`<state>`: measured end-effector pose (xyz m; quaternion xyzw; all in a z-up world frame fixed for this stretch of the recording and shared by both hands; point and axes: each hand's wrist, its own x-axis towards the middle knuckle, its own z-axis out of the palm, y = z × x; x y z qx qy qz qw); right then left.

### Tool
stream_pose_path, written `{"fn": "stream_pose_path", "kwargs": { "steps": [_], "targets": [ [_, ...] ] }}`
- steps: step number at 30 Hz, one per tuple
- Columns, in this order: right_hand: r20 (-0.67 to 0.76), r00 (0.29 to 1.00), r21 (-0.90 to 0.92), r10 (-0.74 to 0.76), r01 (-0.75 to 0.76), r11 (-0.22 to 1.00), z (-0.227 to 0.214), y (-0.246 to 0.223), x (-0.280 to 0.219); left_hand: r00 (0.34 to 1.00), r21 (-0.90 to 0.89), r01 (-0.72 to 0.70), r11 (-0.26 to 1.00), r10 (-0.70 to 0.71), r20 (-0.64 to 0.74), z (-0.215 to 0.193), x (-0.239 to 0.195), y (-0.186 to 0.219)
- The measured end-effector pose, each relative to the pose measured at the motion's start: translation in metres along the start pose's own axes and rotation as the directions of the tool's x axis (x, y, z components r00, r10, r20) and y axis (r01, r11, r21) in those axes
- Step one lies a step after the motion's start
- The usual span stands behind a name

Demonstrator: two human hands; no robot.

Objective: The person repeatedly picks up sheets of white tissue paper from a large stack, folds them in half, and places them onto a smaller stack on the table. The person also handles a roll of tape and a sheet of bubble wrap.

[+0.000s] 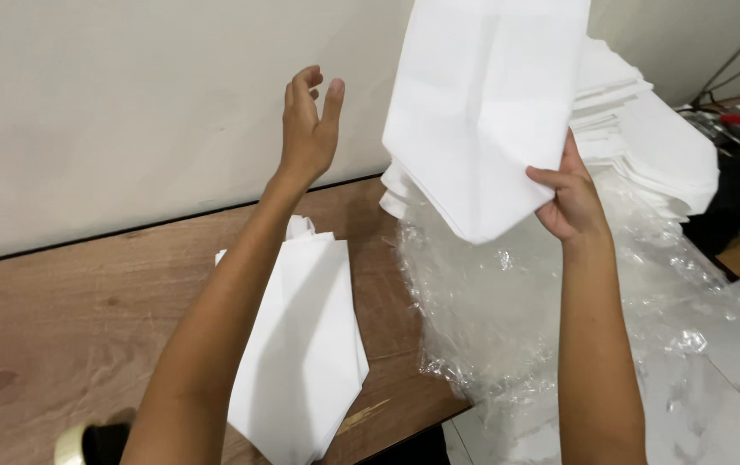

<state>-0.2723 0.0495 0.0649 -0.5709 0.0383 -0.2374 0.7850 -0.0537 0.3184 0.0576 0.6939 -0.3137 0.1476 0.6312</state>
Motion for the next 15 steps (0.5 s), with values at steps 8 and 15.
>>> {"fn": "stream_pose_path", "kwargs": {
  "steps": [8,15],
  "targets": [
    [0.028,0.986,-0.171,0.164,-0.157,0.973,0.066,0.029,-0.068,0.999,0.051,0.044,0.998,-0.046,0.029,-0.109,-0.016,0.030],
    [0.015,0.947,-0.243,0.321,-0.308,0.920,0.107,0.063,-0.124,0.962,-0.053,0.223,0.973,-0.211,0.174,-0.166,-0.063,0.036]
  ]
}}
